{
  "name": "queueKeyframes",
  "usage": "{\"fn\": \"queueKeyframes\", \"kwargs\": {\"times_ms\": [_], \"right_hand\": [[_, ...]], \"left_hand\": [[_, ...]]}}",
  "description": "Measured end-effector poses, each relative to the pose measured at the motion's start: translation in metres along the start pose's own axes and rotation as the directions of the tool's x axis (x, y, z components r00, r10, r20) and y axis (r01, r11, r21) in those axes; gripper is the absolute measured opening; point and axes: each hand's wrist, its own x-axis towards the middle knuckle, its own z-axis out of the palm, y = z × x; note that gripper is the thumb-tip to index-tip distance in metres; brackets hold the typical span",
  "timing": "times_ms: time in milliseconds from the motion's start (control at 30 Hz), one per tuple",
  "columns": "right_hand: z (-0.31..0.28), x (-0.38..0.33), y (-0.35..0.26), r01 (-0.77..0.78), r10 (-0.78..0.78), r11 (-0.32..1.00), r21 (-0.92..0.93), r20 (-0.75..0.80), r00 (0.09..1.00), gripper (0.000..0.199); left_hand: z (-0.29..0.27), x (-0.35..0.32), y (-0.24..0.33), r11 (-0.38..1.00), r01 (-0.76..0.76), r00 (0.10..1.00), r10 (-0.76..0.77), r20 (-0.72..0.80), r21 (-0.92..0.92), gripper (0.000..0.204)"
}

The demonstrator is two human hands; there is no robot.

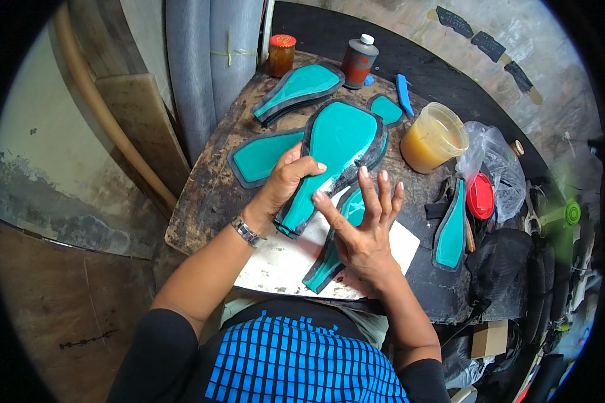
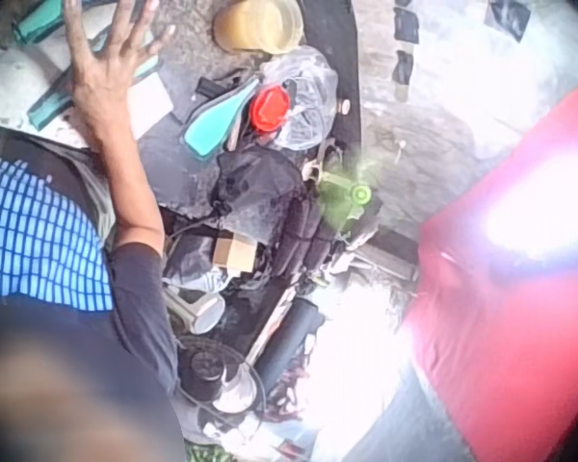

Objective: The person applies a yellowish adhesive to the edges of teal shoe insoles using their fingers. They repeatedly dip fingers into a container of glue and spread it along the perimeter of each insole, handling several insoles one at a time.

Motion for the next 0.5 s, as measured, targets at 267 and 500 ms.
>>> {"fn": "queueKeyframes", "kwargs": {"times_ms": [267, 500], "right_hand": [[-0.003, 0.003, 0.002, -0.076, 0.076, 0.997, -0.011, -0.012, 0.997, 0.061], [-0.005, 0.001, 0.003, 0.179, -0.179, 0.982, 0.059, -0.011, 0.984, 0.075]], "left_hand": [[0.001, -0.002, 0.006, 0.999, 0.010, 1.000, -0.010, -0.017, 0.040, 0.041], [0.008, -0.006, 0.010, 1.000, 0.018, 1.000, -0.018, 0.005, -0.006, 0.048]]}}
